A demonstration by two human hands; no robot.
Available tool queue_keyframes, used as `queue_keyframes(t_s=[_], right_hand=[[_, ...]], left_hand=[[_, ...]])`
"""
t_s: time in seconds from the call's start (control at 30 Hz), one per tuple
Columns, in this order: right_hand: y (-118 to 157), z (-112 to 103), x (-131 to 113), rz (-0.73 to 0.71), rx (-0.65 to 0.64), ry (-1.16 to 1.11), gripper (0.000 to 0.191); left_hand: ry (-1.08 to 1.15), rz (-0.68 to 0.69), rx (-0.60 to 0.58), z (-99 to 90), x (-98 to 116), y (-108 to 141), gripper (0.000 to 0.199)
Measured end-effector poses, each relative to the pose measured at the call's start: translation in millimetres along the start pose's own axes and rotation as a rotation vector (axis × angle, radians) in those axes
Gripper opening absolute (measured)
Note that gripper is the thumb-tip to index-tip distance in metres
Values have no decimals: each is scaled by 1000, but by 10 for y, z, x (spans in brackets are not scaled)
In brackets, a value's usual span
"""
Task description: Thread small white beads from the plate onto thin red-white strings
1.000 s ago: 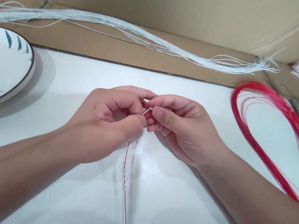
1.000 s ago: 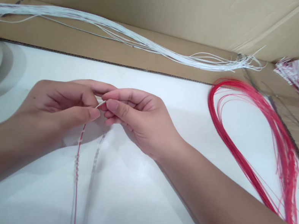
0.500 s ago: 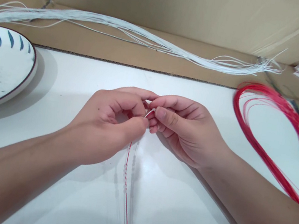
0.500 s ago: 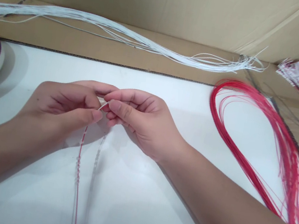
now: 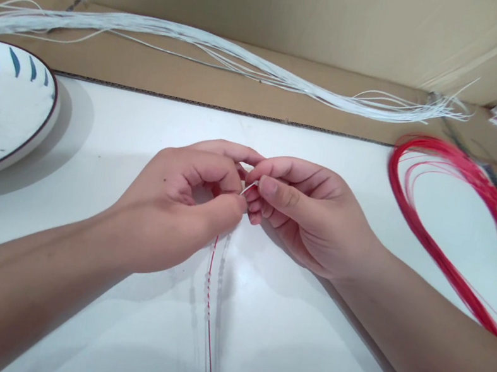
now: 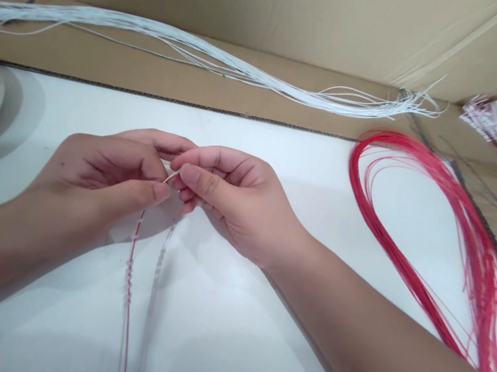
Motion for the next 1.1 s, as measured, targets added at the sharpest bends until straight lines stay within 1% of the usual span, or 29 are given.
queue_keyframes(t_s=[0.1, 0.23, 0.33, 0.43, 0.53, 0.63, 0.77, 0.87, 1.0, 1.1], right_hand=[[0, 40, -4, 10, -25, 27, 9], [-13, 79, -3, 28, -50, 31, 17], [-21, 77, 3, 35, -64, -5, 19], [-20, 32, 3, 19, -32, -37, 15], [-16, -5, 5, -9, 10, -43, 13], [-18, 2, 4, -46, 17, -50, 12], [-12, -10, -9, -100, 56, -14, 17], [-8, -28, -9, -110, 79, 38, 23], [-15, -28, -6, -104, 72, 83, 26], [-21, 7, -22, -124, 23, 86, 27]], left_hand=[[-12, 17, -22, 10, 9, 4, 23], [-57, 71, -69, 42, 46, 7, 24], [-48, 82, -58, 41, 40, 7, 24], [-8, 61, -37, 33, 16, 5, 23], [21, 47, -47, 38, 10, 4, 24], [17, 38, -61, 39, 10, 7, 25], [15, 23, -77, 40, 3, 14, 24], [-1, 12, -78, 38, -3, 20, 21], [-1, 16, -71, 29, -7, 21, 23], [-4, 30, -60, 24, -1, 10, 24]])
Point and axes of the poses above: each hand's wrist, its own y-axis away from the middle knuckle, its own z-axis out of the palm, x = y × z, the point moved 7 cm from there along -y, towards the middle knuckle, and after that the axes turned 2 degrees about -x, right-handed, at the moved point
